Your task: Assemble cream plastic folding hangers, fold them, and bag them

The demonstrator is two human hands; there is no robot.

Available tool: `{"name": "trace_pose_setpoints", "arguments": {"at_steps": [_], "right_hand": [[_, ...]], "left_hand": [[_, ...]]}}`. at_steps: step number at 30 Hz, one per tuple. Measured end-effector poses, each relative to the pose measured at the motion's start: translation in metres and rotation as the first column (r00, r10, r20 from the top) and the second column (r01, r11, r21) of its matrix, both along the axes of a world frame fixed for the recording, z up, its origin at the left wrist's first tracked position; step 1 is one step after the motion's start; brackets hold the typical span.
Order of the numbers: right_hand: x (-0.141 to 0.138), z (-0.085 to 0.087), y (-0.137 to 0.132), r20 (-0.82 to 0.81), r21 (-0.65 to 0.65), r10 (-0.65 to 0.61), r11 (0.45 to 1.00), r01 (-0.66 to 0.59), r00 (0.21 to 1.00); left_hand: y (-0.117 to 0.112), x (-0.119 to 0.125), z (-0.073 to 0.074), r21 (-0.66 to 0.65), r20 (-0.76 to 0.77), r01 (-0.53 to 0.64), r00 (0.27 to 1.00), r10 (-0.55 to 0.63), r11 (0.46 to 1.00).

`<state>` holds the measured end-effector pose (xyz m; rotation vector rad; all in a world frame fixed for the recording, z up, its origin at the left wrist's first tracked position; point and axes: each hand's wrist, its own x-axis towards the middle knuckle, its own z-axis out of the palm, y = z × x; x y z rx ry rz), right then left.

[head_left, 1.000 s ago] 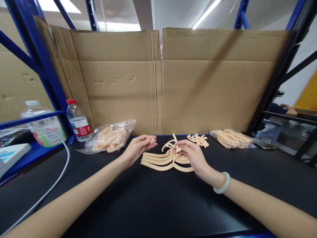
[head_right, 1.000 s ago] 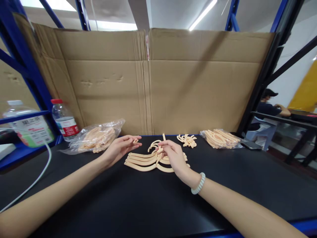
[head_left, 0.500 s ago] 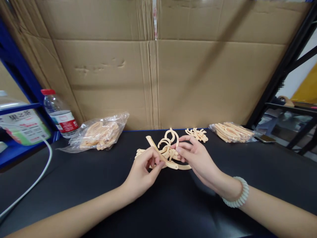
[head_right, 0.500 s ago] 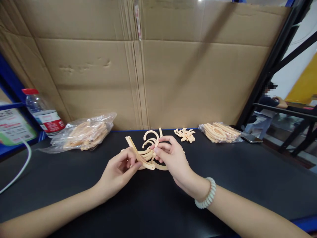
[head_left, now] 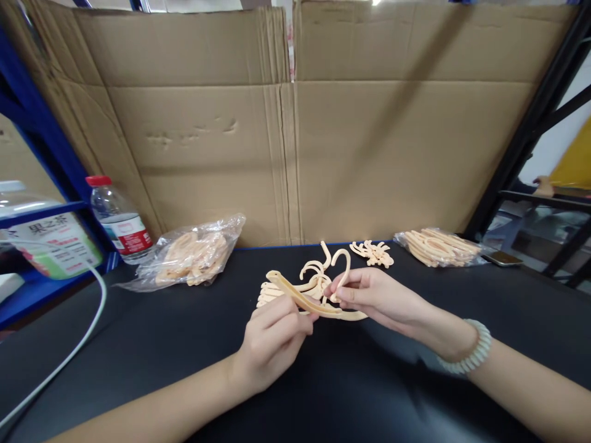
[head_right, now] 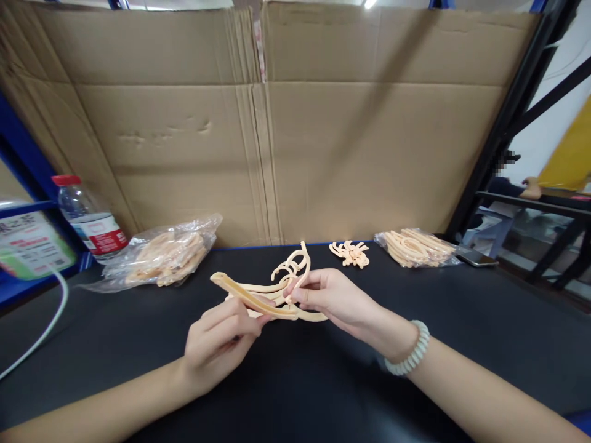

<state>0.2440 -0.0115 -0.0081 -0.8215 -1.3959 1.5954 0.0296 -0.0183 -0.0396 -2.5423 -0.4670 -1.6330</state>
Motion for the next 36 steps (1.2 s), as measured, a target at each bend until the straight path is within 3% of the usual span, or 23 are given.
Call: {"name": "trace_pose_setpoints", "arguments": {"at_steps": [6,11,23,36], "right_hand": [[0.005,0.003,0.001,-0.109,-0.202,0.139,0.967,-0.159,0.984],[0.003,0.000,0.001,-0.127,-0.246,0.139,0.955,-0.167,0.982],[-0.001,0.002,-0.004,-0.081,-0.176,0.119,0.975,-0.132,0.990],[-0.013,-0.002,-0.013,-0.051,-0.096,-0.002,0.995,-0.003,0.999]], "left_hand": [[-0.004,0.000,0.002,0.082,0.002,-0.079,0.997,0.079,0.993],[-0.003,0.001,0.003,0.058,0.037,-0.144,0.989,0.142,0.988],[-0.002,0.001,0.001,0.071,0.018,-0.130,0.991,0.129,0.989],[-0.006,0.001,0.006,0.109,-0.074,-0.063,0.995,0.071,0.992]]}}
